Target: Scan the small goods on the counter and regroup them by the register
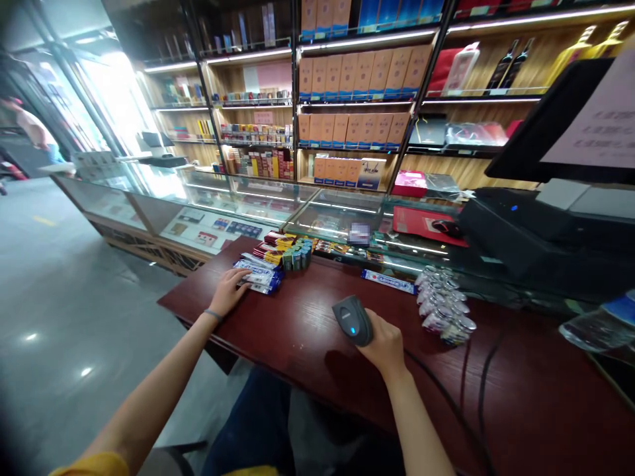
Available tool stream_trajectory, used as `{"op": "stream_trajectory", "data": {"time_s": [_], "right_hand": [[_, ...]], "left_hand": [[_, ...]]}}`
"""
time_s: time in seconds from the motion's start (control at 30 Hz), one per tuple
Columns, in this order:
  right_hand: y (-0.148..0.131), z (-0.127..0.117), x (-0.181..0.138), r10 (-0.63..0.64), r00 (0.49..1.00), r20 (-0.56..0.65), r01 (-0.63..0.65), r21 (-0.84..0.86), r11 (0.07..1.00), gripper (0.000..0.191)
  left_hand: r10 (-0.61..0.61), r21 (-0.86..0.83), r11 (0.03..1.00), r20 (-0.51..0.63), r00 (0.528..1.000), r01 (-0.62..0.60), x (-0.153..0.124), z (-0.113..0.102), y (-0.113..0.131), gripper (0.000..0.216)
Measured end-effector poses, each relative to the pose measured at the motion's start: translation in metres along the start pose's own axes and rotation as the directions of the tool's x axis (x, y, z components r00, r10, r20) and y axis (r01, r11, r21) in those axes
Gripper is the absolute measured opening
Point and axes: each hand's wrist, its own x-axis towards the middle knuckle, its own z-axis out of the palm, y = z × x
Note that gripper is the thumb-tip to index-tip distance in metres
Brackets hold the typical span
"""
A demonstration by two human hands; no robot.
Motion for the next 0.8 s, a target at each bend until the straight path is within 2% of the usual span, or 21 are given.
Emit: {"op": "stream_trajectory", "data": {"time_s": [0.13, 0.27, 0.4, 0.53, 0.63, 0.73, 0.8], "right_hand": [[-0.001, 0.0, -0.001, -0.007, 1.0, 0.011, 0.007, -0.009, 1.0, 0.033], [-0.002, -0.002, -0.002, 0.005, 1.0, 0.011, -0.005, 0.003, 1.0, 0.035], [-0.001, -0.004, -0.002, 0.014, 1.0, -0.003, -0.014, -0.007, 1.0, 0.036], [0.002, -0.006, -0.002, 0.04, 0.999, -0.022, -0.04, -0.025, 0.999, 0.035], [0.005, -0.008, -0.003, 0.074, 0.997, -0.031, -0.076, -0.037, 0.996, 0.035], [0.012, -0.013, -0.004, 0.118, 0.992, -0.045, -0.12, -0.031, 0.992, 0.037], [0.018, -0.018, -0.006, 0.147, 0.988, -0.052, -0.149, -0.027, 0.989, 0.039]], "left_hand": [[-0.029, 0.056, 0.998, 0.064, 0.998, 0.025, 0.001, 0.001, 0.004, 0.027], [-0.058, 0.059, 0.997, 0.051, 0.997, 0.055, -0.002, -0.004, 0.007, 0.021], [-0.044, -0.017, 0.999, -0.024, 0.999, 0.043, -0.001, -0.01, 0.017, 0.02], [-0.063, -0.2, 0.979, -0.083, 0.995, 0.045, 0.015, -0.003, 0.05, 0.025], [-0.127, -0.468, 0.879, -0.037, 0.991, 0.095, 0.035, 0.017, 0.088, 0.033], [-0.2, -0.665, 0.714, 0.11, 0.974, 0.221, 0.055, 0.041, 0.127, 0.033], [-0.198, -0.737, 0.612, 0.209, 0.958, 0.288, 0.064, 0.055, 0.15, 0.034]]}}
